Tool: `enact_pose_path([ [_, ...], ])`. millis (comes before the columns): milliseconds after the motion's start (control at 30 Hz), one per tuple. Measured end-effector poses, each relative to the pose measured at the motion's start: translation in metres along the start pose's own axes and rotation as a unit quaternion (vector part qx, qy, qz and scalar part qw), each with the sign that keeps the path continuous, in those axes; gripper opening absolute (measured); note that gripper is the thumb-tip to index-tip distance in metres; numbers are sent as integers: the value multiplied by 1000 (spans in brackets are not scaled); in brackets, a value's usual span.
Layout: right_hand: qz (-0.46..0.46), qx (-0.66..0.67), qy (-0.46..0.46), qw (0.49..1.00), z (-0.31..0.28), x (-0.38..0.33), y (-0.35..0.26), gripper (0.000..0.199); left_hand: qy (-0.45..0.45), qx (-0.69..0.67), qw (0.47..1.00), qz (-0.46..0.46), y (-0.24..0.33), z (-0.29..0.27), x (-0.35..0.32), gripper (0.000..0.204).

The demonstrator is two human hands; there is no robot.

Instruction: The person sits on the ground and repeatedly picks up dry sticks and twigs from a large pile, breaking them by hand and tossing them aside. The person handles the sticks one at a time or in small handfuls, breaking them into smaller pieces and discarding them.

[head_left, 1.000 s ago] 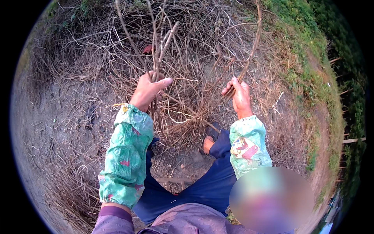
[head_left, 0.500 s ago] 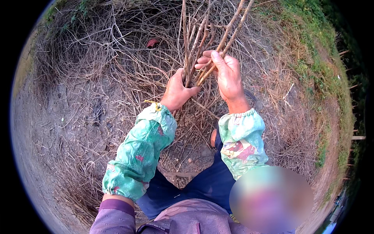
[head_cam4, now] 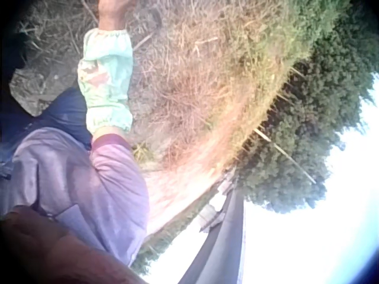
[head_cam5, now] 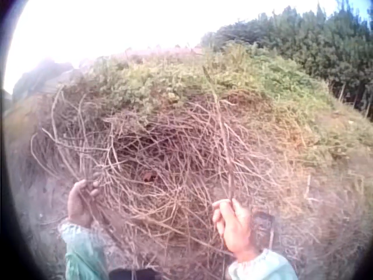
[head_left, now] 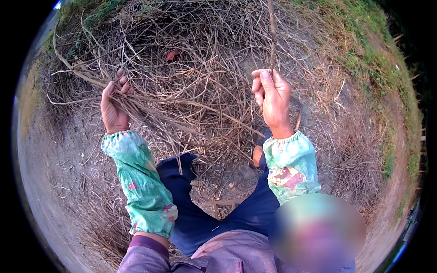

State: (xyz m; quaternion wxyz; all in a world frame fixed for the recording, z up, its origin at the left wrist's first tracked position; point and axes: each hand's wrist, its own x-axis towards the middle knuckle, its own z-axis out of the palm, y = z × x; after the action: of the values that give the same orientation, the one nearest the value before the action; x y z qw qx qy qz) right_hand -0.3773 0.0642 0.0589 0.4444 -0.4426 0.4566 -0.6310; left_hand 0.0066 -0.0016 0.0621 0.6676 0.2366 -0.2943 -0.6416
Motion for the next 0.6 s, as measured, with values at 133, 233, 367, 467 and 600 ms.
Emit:
enact_pose_path([
  [133, -99, -166, -88, 977, 23, -24, 12, 24, -33, -178, 983, -41, 8, -18, -5, 42],
  [233, -161, -300, -201, 919, 45, -43, 34, 25, -6, -163, 986, -37, 2, -14, -11, 46],
  [367, 69, -209, -310, 925, 66, -64, 63, 31, -75, -167, 983, -17, -8, -11, -13, 49],
  [467, 272, -29, -328, 904, 72, -71, 71, 34, -32, -117, 992, -13, -9, -8, -15, 53],
  [600, 323, -40, -379, 866, 74, -75, 84, 37, -102, -136, 985, -44, -6, -8, -16, 37],
])
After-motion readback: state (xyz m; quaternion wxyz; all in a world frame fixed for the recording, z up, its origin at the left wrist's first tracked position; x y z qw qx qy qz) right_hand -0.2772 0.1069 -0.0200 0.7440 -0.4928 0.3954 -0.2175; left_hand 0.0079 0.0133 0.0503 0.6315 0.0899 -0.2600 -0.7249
